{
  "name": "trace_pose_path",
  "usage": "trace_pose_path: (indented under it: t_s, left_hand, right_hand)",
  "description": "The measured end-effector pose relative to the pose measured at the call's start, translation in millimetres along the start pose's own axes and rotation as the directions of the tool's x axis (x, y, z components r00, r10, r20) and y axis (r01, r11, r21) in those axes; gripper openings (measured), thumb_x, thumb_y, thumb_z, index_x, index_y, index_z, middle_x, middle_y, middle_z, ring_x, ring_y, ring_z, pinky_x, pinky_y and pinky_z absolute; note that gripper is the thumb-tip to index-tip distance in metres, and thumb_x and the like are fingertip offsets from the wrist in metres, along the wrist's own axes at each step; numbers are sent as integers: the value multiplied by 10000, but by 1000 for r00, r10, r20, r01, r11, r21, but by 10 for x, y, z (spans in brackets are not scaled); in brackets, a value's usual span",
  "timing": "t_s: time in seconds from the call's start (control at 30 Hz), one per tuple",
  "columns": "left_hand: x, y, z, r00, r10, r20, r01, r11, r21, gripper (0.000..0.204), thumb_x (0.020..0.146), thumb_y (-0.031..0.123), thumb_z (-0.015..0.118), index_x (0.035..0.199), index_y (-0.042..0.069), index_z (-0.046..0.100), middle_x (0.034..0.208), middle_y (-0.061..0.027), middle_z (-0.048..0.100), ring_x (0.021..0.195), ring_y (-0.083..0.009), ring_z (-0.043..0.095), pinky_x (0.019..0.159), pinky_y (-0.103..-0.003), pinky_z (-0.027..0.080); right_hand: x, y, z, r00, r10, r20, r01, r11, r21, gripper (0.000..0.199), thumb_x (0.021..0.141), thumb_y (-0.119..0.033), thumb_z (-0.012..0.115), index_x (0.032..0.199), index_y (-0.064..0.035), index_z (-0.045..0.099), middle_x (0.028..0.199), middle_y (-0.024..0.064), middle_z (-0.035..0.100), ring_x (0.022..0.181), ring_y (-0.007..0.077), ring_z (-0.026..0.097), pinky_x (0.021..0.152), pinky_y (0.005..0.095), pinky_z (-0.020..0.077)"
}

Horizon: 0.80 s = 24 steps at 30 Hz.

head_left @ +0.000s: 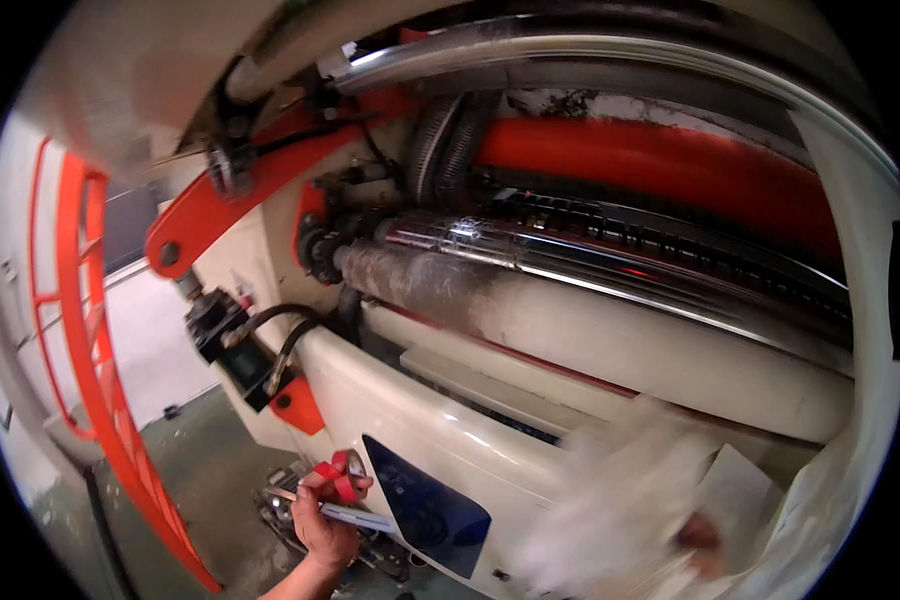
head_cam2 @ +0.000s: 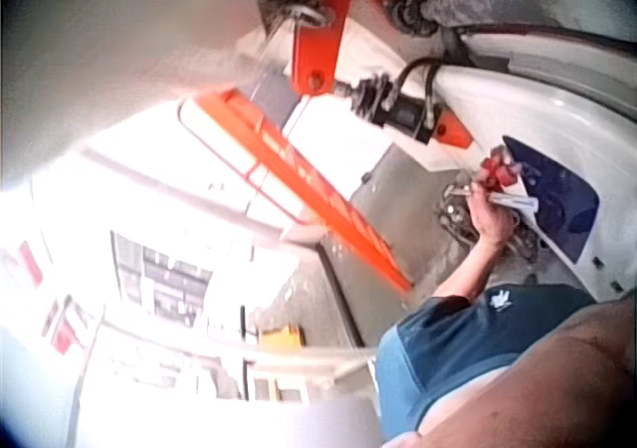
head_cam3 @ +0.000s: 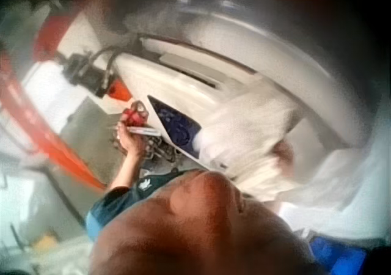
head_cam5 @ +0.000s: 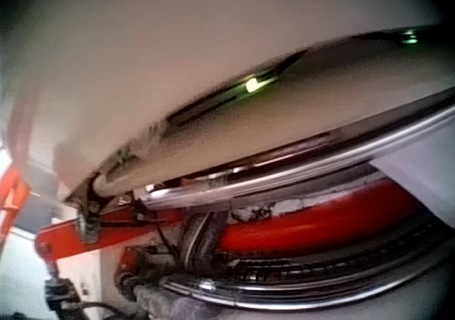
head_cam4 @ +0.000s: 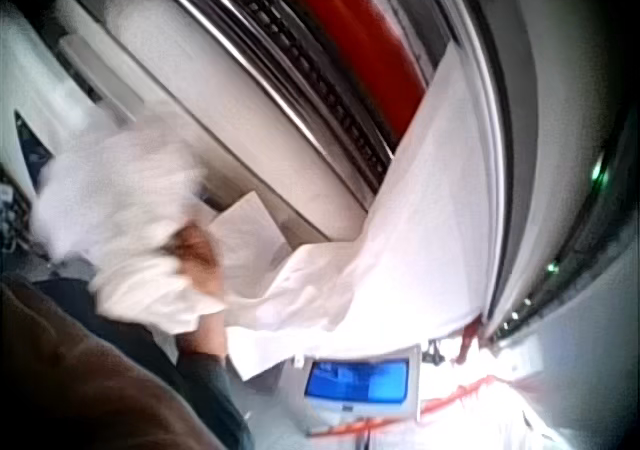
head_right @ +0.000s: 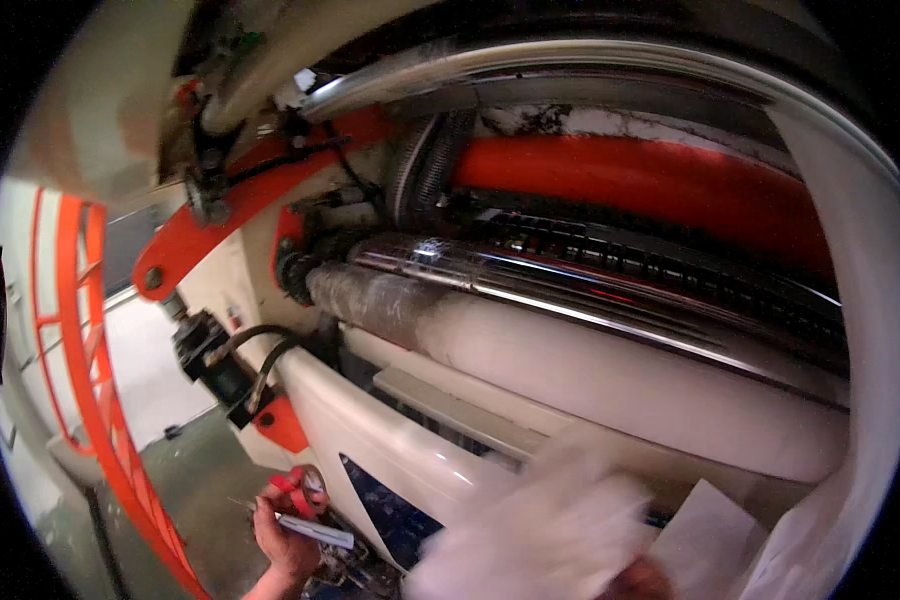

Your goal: The person wipes the rollers and internal parts of a large industrial machine using a cloth, then applies strips of red tape to the machinery and a white sheet of material.

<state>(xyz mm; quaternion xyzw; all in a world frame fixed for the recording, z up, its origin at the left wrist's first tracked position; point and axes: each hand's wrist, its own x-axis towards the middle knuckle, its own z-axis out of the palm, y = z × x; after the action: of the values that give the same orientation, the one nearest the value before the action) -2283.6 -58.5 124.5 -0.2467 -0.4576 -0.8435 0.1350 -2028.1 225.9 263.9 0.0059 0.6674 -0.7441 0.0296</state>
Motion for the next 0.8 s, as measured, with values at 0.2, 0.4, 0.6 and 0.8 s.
trace_pose_path:
  t_s: [0.2,0.4,0.6,0.8]
  left_hand:
    - [1258,-334,-153,922,165,349,-141,986,-93,584,1064,491,310,1174,-24,563,1128,-220,653,901,-402,689,889,-531,524]
    - [1785,-660,-61,916,146,374,-88,982,-167,662,1048,573,269,1118,2,597,970,-225,706,900,-380,681,902,-501,522]
    - [1983,-940,-396,999,-23,27,31,934,-355,488,998,617,416,1022,145,538,1005,-122,621,810,-364,659,712,-525,582]
    - [2103,-1127,-843,946,-218,239,312,812,-493,728,844,532,702,1340,20,553,1181,-214,638,1068,-337,622,960,-454,499]
  right_hand:
    - [469,-441,-131,568,-520,-639,252,848,-466,787,896,-321,701,1521,-42,313,1503,156,427,1405,233,380,1176,445,277]
    - [372,-927,-311,64,-792,-608,-54,605,-794,739,894,-264,674,1509,-30,339,1493,170,440,1395,253,398,1172,442,289]
    - [197,-1004,-328,-38,-850,-525,-260,516,-816,695,892,-207,648,1498,-18,364,1483,184,453,1384,273,415,1167,440,301]
    - [357,-1150,-326,-9,-843,-538,-402,496,-770,655,891,-150,621,1486,-6,390,1473,198,466,1374,293,433,1163,437,314]
